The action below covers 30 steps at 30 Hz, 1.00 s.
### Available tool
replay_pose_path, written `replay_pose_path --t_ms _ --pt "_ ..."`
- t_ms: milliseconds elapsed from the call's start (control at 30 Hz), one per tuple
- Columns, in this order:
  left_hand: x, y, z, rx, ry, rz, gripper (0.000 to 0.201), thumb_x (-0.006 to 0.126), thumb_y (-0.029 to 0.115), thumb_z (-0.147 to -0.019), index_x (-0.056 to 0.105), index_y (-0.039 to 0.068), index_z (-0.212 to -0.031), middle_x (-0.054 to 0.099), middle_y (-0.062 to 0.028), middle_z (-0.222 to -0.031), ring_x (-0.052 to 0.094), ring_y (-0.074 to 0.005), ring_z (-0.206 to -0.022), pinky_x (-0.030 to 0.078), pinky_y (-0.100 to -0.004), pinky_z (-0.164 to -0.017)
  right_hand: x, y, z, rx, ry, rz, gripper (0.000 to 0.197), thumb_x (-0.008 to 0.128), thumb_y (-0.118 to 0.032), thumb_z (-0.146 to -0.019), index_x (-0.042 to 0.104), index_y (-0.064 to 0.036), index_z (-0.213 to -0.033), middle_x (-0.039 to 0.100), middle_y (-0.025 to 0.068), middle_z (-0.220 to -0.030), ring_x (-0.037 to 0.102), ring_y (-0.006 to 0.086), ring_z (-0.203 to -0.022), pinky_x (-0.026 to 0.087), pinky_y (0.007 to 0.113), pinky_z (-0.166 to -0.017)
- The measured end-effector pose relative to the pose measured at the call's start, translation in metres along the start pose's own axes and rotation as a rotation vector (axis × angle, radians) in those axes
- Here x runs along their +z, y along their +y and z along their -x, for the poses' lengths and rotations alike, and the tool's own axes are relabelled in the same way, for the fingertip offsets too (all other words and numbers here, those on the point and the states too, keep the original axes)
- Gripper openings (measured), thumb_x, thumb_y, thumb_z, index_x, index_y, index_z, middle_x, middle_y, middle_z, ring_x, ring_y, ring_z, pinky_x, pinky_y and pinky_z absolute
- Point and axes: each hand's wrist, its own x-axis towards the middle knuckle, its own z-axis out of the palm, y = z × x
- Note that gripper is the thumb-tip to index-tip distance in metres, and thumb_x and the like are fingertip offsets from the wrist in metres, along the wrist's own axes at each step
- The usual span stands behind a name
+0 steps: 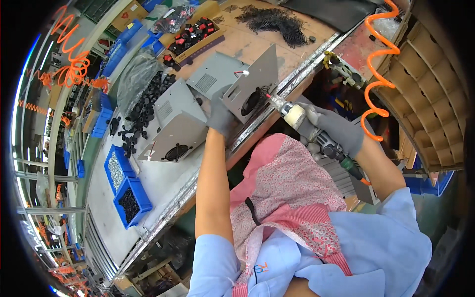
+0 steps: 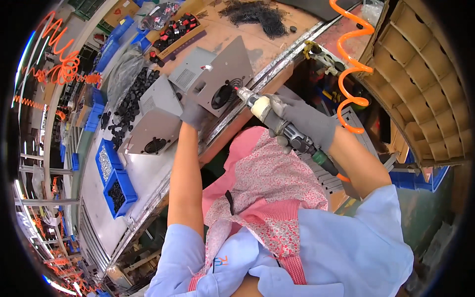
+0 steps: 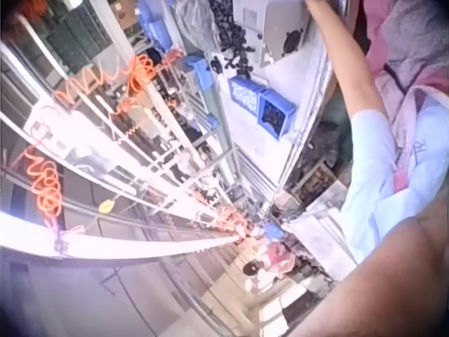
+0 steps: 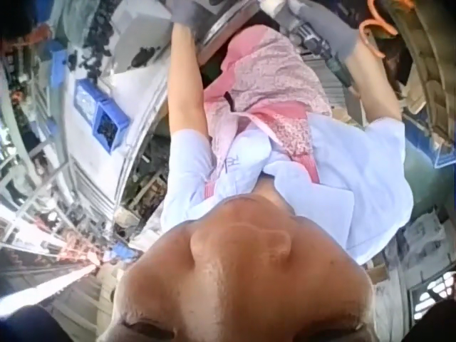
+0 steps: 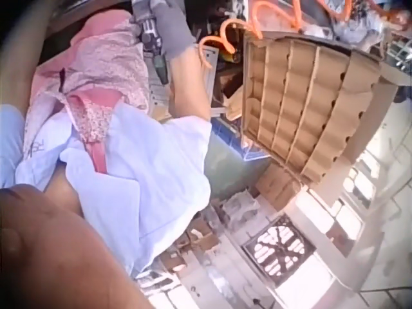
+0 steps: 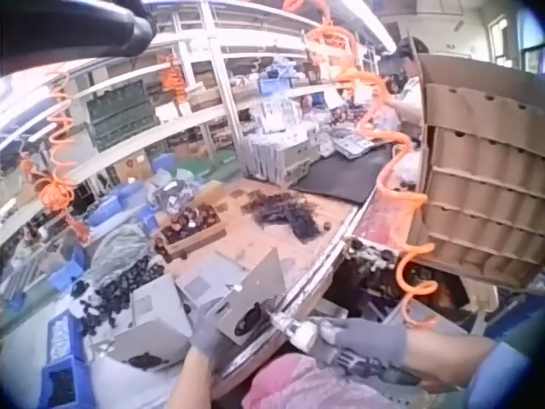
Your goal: Assemble a metal enclosure for electronic equipment using a pneumatic screwdriver and screws.
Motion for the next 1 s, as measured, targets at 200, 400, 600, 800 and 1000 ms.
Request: replay_pose_path --t_ms 200,400,600,800,1000 --pt "-0.007 -0.002 0.006 0.014 0.123 0.061 0.028 0.055 0.014 -0.09 0.058 -0.005 -0.11 0.062 -0.0114 -0.093 0.06 -0.019 -0.079 0.051 -0.0288 -0.066 -0.002 0.007 -0.001 0.005 0.007 -0.022 0.055 0.046 -0.044 -0.095 0.036 -0.0132 -0.139 0.057 0.0089 -0.076 0.057 0.0147 -0.046 0.053 0.03 -0.041" --pt "-0.04 -0.061 0.055 -0.076 -0.169 1.128 0.033 0.051 0.021 -0.096 0.05 -0.005 -0.117 0.061 -0.0142 -0.102 0.06 -0.0214 -0.086 0.052 -0.0302 -0.076 0.013 0.036 0.015 -0.075 0.057 0.252 0.054 0.047 -0.028 -0.096 0.029 -0.0165 -0.146 0.054 0.0023 -0.085 0.049 0.0066 -0.06 0.045 0.022 -0.053" --pt "-0.006 -0.026 0.108 -0.261 0.247 0.977 0.036 0.042 0.016 -0.099 0.042 -0.011 -0.124 0.053 -0.0172 -0.122 0.055 -0.0209 -0.11 0.049 -0.0275 -0.095 0.027 0.059 0.027 -0.082 -0.002 0.429 0.06 0.052 -0.024 -0.091 0.03 -0.0152 -0.146 0.056 0.002 -0.082 0.046 0.0055 -0.057 0.043 0.022 -0.054" --pt "-0.019 -0.045 0.118 -0.317 0.042 1.307 0.035 0.037 0.004 -0.098 0.038 -0.011 -0.129 0.051 -0.0212 -0.125 0.054 -0.027 -0.115 0.05 -0.0338 -0.097 0.033 0.067 0.018 -0.137 -0.033 0.314 0.062 0.055 -0.025 -0.091 0.03 -0.0128 -0.146 0.054 0.0022 -0.081 0.046 0.0065 -0.057 0.042 0.023 -0.054" --pt "-0.011 -0.044 0.117 -0.038 0.093 0.232 0.038 0.034 0.002 -0.096 0.036 -0.006 -0.134 0.046 -0.023 -0.13 0.051 -0.0296 -0.118 0.051 -0.0363 -0.095 0.035 0.068 0.02 -0.157 -0.029 0.363 0.061 0.054 -0.022 -0.091 0.029 -0.0129 -0.146 0.056 0.0016 -0.084 0.046 0.0054 -0.06 0.041 0.022 -0.056"
